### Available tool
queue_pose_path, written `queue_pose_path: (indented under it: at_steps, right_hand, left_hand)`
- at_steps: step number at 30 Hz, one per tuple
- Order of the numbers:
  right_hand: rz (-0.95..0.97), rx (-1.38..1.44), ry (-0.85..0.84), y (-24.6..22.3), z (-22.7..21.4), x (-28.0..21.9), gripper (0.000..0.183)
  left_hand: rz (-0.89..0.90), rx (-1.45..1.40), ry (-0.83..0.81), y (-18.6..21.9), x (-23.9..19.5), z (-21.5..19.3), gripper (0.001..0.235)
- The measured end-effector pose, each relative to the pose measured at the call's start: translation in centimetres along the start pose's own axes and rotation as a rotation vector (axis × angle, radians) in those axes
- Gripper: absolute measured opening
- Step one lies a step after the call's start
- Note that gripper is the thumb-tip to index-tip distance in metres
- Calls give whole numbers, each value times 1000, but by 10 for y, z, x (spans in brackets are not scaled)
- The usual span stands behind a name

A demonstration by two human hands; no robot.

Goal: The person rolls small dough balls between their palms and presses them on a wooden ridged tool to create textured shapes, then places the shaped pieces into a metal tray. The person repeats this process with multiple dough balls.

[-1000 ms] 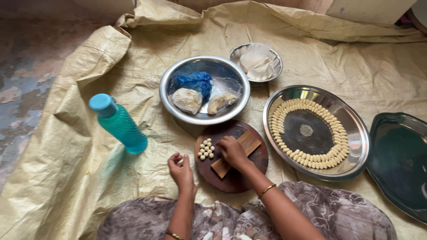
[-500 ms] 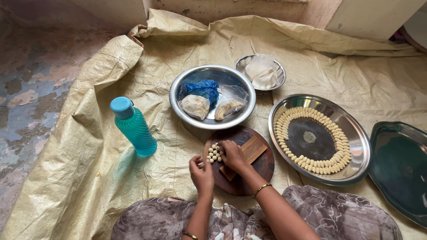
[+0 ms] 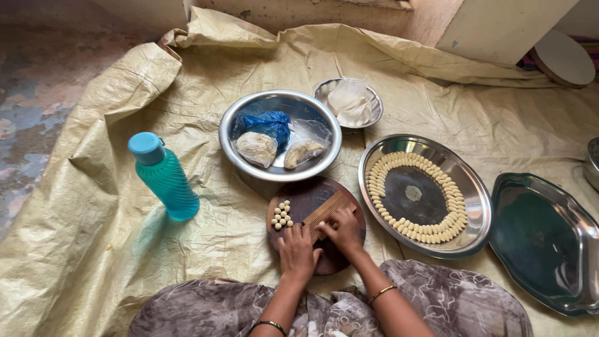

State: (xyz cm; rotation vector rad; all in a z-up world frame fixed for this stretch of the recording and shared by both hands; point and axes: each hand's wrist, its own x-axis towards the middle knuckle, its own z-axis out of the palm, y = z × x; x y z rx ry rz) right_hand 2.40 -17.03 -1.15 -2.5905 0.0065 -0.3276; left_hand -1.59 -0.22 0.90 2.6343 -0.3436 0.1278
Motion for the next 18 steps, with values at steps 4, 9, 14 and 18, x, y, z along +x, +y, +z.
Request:
queue_pose_path:
  at_steps: [4, 9, 14, 18]
  right_hand:
    - [-43, -88, 14, -6, 15, -11, 35]
    - [8, -133, -11, -7, 18, -6, 45]
    - [68, -170, -10, -2, 18, -1, 57]
    - [48, -195, 9, 2, 19, -1, 55]
  left_hand:
    - [-9, 59, -28, -3, 0, 1, 63]
    - [1, 57, 24, -8, 0, 9, 63]
    - [2, 53, -9, -10, 4, 13, 64]
    - [-4, 53, -25, -10, 4, 11, 59]
